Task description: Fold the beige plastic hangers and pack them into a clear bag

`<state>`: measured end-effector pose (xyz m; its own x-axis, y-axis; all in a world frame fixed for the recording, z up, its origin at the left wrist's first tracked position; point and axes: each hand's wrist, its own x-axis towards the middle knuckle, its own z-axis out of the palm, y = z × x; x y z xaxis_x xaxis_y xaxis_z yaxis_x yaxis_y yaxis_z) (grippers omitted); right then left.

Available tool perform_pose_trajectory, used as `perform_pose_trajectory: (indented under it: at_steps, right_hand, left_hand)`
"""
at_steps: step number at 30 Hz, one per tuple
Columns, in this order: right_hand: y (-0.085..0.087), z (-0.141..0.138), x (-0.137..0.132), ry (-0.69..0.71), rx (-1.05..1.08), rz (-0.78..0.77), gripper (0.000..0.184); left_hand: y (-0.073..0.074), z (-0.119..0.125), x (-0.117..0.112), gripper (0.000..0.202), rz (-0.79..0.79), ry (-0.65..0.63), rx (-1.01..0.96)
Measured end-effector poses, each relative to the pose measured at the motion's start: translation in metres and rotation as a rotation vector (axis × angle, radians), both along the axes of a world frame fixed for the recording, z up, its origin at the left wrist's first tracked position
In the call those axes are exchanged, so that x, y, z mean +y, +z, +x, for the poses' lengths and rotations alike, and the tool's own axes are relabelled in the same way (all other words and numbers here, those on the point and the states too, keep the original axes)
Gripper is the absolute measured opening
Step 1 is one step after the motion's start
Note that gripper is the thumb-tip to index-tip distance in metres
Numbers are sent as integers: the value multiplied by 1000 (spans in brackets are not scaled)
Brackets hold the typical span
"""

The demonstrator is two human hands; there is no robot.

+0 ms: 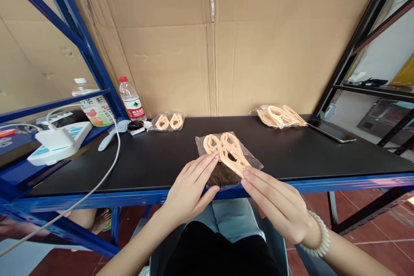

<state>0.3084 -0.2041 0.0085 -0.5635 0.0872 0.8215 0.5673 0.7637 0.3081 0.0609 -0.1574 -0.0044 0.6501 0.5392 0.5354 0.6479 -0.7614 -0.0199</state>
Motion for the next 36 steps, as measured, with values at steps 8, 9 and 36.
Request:
perform_pose_trajectory:
  at_steps: [8, 9, 36]
  right_hand:
    - [-6, -4, 12, -42, -23, 45, 32]
    - [-8, -8, 20, -55, -30, 57, 30]
    - [-12, -47, 67, -315, -158, -451, 40]
  left_hand:
    - [-2, 0, 1, 64, 6, -1, -22]
    - [-2, 0, 1, 64, 4, -2, -25]
    - [-2, 0, 1, 62, -50, 12, -20]
